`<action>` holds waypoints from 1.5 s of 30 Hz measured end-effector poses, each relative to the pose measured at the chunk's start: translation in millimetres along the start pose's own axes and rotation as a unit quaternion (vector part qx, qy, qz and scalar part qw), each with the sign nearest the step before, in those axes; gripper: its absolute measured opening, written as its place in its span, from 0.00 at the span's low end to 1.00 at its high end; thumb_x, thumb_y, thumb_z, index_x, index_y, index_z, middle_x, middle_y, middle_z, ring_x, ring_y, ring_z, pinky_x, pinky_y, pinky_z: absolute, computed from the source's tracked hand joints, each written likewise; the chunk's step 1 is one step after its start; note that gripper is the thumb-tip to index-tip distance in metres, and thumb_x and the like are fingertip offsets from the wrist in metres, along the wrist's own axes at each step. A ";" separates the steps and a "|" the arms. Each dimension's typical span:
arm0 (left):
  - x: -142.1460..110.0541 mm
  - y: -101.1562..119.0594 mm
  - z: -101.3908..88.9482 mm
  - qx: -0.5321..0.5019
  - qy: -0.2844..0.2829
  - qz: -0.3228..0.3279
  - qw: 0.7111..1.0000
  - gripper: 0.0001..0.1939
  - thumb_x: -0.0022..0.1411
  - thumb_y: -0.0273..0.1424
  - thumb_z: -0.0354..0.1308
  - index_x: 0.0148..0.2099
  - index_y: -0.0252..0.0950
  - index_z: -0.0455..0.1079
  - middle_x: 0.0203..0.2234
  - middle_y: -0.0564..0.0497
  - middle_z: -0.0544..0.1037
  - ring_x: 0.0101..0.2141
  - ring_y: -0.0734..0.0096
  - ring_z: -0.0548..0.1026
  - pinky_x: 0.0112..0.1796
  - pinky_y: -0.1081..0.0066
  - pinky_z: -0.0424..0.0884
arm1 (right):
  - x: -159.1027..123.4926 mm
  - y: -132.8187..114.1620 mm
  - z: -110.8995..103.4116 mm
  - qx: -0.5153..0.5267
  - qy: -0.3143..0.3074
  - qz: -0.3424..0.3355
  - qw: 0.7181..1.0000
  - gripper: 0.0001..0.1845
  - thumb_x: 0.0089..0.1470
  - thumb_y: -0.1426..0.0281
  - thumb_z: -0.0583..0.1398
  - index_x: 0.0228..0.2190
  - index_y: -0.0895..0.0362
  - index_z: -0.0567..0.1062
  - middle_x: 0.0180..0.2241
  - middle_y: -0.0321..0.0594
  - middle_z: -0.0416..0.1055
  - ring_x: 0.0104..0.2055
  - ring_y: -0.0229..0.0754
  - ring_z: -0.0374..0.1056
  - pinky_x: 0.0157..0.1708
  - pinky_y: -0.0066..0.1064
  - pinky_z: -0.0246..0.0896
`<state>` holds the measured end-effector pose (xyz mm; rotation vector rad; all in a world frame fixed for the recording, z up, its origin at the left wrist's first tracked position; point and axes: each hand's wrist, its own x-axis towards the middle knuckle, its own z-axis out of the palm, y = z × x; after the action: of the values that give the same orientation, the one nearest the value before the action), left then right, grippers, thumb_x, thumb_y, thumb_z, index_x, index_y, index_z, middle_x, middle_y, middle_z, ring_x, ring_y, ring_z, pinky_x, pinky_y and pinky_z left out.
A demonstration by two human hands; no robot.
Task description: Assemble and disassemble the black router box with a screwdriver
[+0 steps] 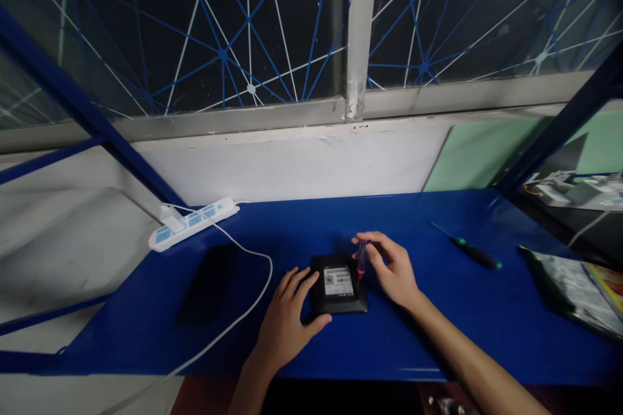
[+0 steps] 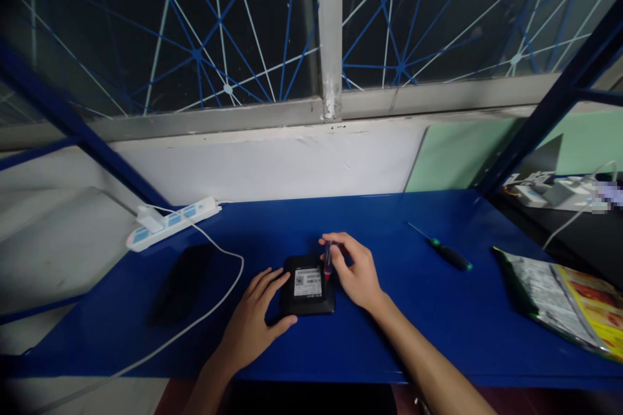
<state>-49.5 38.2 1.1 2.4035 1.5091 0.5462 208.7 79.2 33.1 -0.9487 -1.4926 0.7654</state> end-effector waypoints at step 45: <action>0.5 1.6 -1.8 -0.018 -0.001 -0.006 1.000 0.36 0.60 0.39 0.67 0.67 0.48 0.58 0.64 0.49 0.67 0.66 0.48 0.59 0.62 0.46 0.62 | -1.5 2.7 -0.3 -0.149 0.027 -0.089 0.985 0.13 0.64 0.68 0.57 0.49 0.51 0.75 0.34 0.39 0.70 0.33 0.40 0.71 0.36 0.36 0.70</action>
<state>-48.8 38.0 3.4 2.3658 1.4996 0.5641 209.4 79.0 30.1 -1.0300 -1.6481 0.3907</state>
